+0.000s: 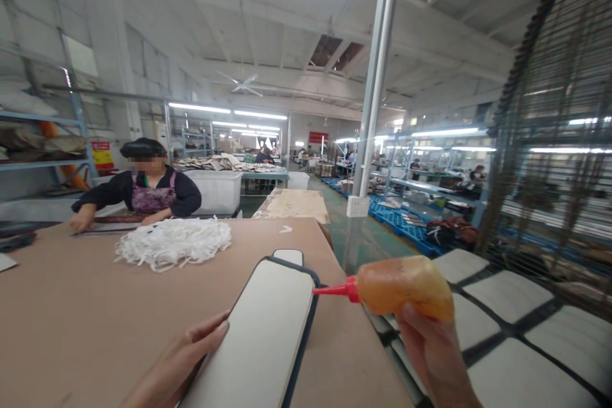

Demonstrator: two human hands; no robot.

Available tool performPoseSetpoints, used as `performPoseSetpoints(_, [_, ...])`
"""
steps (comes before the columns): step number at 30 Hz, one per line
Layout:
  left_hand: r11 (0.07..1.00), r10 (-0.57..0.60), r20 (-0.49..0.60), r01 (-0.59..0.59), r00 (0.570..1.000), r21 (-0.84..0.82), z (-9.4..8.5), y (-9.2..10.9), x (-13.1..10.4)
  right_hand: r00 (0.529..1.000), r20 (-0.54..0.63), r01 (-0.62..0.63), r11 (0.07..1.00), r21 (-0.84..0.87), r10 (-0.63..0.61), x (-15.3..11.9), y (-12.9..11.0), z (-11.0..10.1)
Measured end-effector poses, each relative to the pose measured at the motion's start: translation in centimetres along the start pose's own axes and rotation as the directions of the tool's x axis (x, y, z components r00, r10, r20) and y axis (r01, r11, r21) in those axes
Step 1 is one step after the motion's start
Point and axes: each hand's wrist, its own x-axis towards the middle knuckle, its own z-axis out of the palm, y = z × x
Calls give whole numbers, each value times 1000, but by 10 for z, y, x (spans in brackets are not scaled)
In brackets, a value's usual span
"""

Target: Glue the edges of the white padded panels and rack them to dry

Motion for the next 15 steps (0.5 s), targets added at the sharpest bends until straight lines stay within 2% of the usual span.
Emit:
performPoseSetpoints(5, [999,-36,29,37,999,-27,1,-1,-3,999,39,-20,999,25,19,2,1,-1])
performPoseSetpoints(10, [997,-66,-2,66,998,-47,4,-1,-6,997,69,-46,998,50,42,-1,4,-6])
performPoseSetpoints(15, [996,-52,-2,51,999,-67,2,-2,-3,988,57,-148,986,70,145,-23,7,-5])
